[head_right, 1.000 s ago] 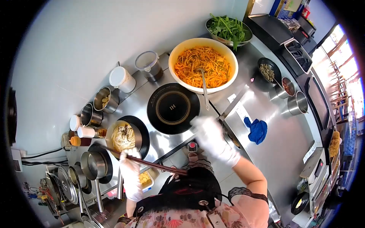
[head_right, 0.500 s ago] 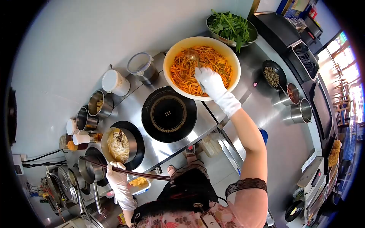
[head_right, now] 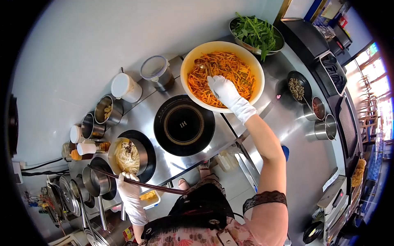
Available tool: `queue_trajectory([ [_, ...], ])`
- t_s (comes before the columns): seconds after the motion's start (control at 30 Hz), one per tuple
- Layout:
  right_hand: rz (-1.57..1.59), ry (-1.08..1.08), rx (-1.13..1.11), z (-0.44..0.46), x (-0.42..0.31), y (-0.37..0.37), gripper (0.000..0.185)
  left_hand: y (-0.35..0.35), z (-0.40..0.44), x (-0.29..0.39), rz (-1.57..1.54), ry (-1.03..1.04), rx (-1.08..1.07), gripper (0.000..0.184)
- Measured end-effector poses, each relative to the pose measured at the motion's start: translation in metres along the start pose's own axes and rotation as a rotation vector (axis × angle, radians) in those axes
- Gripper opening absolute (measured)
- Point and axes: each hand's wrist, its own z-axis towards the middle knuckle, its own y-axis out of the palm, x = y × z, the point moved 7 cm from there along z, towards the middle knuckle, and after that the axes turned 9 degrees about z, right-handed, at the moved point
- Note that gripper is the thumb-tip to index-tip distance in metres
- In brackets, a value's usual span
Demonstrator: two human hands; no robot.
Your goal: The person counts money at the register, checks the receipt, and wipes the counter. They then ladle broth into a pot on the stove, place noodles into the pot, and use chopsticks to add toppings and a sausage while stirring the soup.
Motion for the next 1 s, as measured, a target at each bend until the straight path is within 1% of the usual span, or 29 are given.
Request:
queue_trajectory([
  [0.07, 0.36, 0.028, 0.114, 0.001, 0.008, 0.005, 0.016, 0.004, 0.001, -0.002, -0.008, -0.019, 0.013, 0.016],
  [0.1, 0.489, 0.139, 0.124, -0.004, 0.004, 0.007, 0.015, 0.005, 0.001, -0.002, -0.012, -0.026, 0.008, 0.016],
  [0.13, 0.49, 0.138, 0.126, -0.011, -0.007, 0.003, 0.015, 0.005, 0.001, -0.002, -0.017, -0.032, 0.004, 0.016],
  [0.2, 0.805, 0.355, 0.246, -0.023, -0.008, -0.014, 0.019, 0.004, 0.002, 0.0, -0.038, -0.036, -0.005, 0.016],
  [0.23, 0.768, 0.383, 0.282, -0.036, 0.009, 0.001, 0.019, 0.002, 0.002, 0.0, -0.024, -0.03, -0.002, 0.015],
  [0.27, 0.766, 0.382, 0.277, -0.032, 0.007, -0.004, 0.019, -0.001, 0.002, -0.001, -0.011, -0.026, 0.001, 0.015],
  [0.33, 1.264, 0.996, 0.363, -0.046, 0.024, 0.008, 0.018, -0.009, 0.006, -0.004, -0.013, -0.037, -0.005, 0.015],
  [0.37, 1.301, 1.034, 0.41, -0.049, 0.036, 0.015, 0.019, -0.01, 0.008, -0.005, -0.014, -0.044, -0.013, 0.015],
  [0.4, 1.3, 1.033, 0.412, -0.046, 0.046, 0.017, 0.019, -0.009, 0.007, -0.006, -0.015, -0.045, -0.016, 0.015],
  [0.47, 1.412, 1.26, 0.475, -0.052, 0.068, 0.03, 0.021, -0.003, 0.006, -0.008, -0.018, -0.059, -0.019, 0.015],
  [0.53, 1.46, 1.265, 0.516, -0.053, 0.078, 0.031, 0.023, 0.001, 0.004, -0.008, -0.028, -0.06, -0.013, 0.015],
  [0.6, 1.523, 1.365, 0.557, -0.056, 0.082, 0.034, 0.024, 0.001, 0.004, -0.008, -0.039, -0.063, -0.001, 0.016],
  [0.67, 1.535, 1.354, 0.529, -0.057, 0.074, 0.029, 0.022, 0.0, 0.005, -0.007, -0.035, -0.049, -0.017, 0.015],
  [0.73, 1.31, 1.021, 0.313, -0.038, 0.05, 0.013, 0.019, -0.004, 0.005, -0.008, -0.022, -0.052, -0.012, 0.015],
  [0.77, 1.26, 0.942, 0.303, -0.033, 0.038, 0.003, 0.017, -0.005, 0.005, -0.008, -0.01, -0.054, -0.005, 0.015],
  [0.8, 1.261, 0.94, 0.305, -0.032, 0.037, -0.001, 0.017, -0.004, 0.005, -0.008, -0.01, -0.052, -0.006, 0.015],
  [0.87, 1.304, 1.003, 0.364, -0.037, 0.04, -0.004, 0.018, -0.003, 0.003, -0.008, -0.021, -0.047, -0.019, 0.015],
  [0.9, 1.325, 1.14, 0.38, -0.041, 0.05, -0.003, 0.02, -0.004, 0.002, -0.008, -0.022, -0.046, -0.017, 0.015],
  [1.0, 1.392, 1.218, 0.473, -0.057, 0.083, 0.008, 0.022, -0.001, 0.002, -0.007, -0.013, -0.038, -0.048, 0.015],
])
